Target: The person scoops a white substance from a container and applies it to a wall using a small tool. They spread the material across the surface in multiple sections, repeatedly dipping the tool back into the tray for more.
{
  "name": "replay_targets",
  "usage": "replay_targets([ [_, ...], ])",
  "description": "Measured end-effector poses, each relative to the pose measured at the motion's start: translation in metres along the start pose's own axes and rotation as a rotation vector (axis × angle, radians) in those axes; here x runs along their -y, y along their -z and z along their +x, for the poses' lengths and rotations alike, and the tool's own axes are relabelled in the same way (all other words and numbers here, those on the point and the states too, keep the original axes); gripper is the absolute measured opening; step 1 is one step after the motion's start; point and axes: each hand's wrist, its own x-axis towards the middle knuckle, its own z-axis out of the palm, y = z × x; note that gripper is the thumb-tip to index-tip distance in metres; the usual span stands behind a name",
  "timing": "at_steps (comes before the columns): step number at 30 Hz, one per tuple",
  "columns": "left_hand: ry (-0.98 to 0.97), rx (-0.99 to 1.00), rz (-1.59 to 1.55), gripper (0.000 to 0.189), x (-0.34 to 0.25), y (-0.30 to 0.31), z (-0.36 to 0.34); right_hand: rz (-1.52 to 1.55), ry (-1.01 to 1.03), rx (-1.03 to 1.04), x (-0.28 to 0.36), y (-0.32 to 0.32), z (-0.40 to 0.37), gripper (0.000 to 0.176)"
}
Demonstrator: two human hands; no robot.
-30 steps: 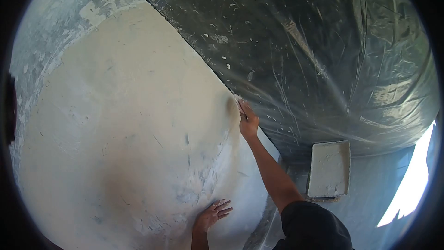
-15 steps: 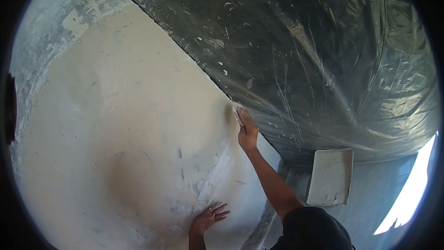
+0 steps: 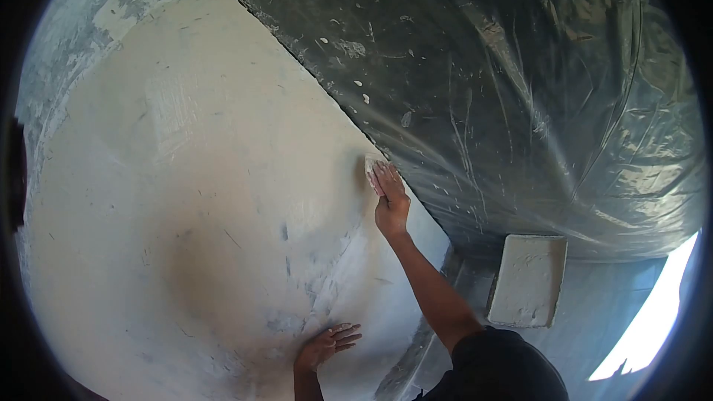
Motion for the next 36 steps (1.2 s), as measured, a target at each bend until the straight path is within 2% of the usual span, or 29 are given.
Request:
replay_targets([
  [2, -0.012, -0.03, 0.005, 0.058, 0.001, 0.0, -0.003, 0.014, -0.045, 0.048, 0.007, -0.017, -0.05, 0.05],
  [4, -0.029, 0.031, 0.013, 0.058, 0.0, 0.003, -0.004, 0.047, -0.129, 0.159, 0.023, -0.009, -0.135, 0.044],
  [7, -0.044, 0.075, 0.051, 0.06, 0.002, 0.006, -0.005, 0.137, -0.244, 0.503, 0.065, 0.049, -0.213, 0.035],
  [9, -0.017, 0.045, 0.048, 0.06, -0.003, 0.003, -0.004, 0.235, -0.184, 0.447, 0.039, 0.048, -0.192, 0.042],
  [12, -0.005, 0.027, 0.027, 0.061, 0.001, 0.003, -0.003, 0.092, 0.009, 0.156, 0.023, 0.025, -0.045, 0.052],
  [13, -0.024, 0.037, 0.01, 0.062, 0.001, 0.005, -0.002, 0.027, 0.001, 0.107, 0.011, 0.016, -0.009, 0.052],
  [16, -0.006, 0.002, 0.011, 0.062, 0.002, 0.005, -0.002, -0.042, -0.034, 0.066, -0.037, -0.013, 0.002, 0.055],
  [17, -0.004, 0.0, 0.01, 0.062, 0.005, 0.005, -0.002, -0.031, -0.057, 0.096, -0.032, -0.015, -0.028, 0.058],
  [18, -0.009, -0.002, 0.012, 0.062, 0.007, 0.006, -0.003, -0.095, -0.038, 0.129, -0.029, -0.011, -0.069, 0.049],
  [19, -0.02, 0.0, 0.016, 0.062, 0.006, 0.008, -0.001, -0.026, -0.111, 0.169, -0.015, 0.003, -0.109, 0.045],
  [21, -0.02, -0.015, 0.01, 0.061, 0.003, 0.005, 0.001, 0.022, -0.25, 0.385, -0.01, 0.044, -0.191, 0.042],
  [22, -0.018, -0.031, 0.0, 0.061, 0.003, 0.003, 0.003, 0.011, -0.314, 0.512, -0.004, 0.063, -0.203, 0.044],
  [23, -0.016, -0.037, -0.008, 0.061, 0.003, 0.001, 0.004, 0.012, -0.319, 0.52, -0.006, 0.064, -0.192, 0.044],
  [25, -0.022, -0.04, -0.059, 0.066, -0.001, -0.002, 0.002, 0.114, -0.2, 0.348, -0.014, 0.054, -0.13, 0.047],
  [27, -0.022, -0.042, -0.053, 0.067, 0.001, 0.0, 0.003, 0.079, -0.073, 0.146, -0.014, 0.028, -0.033, 0.048],
  [29, -0.019, -0.042, -0.047, 0.067, -0.001, -0.001, 0.003, 0.077, -0.058, 0.019, -0.031, 0.002, 0.02, 0.051],
  [31, -0.013, -0.076, -0.054, 0.067, -0.006, -0.007, 0.005, 0.031, -0.052, 0.073, -0.048, -0.018, -0.004, 0.059],
  [34, -0.026, -0.067, -0.021, 0.067, -0.006, -0.008, 0.01, 0.006, -0.183, 0.179, -0.03, 0.011, -0.131, 0.058],
  [36, -0.028, -0.061, -0.031, 0.067, -0.01, -0.01, 0.015, 0.007, -0.266, 0.472, -0.007, 0.062, -0.192, 0.052],
])
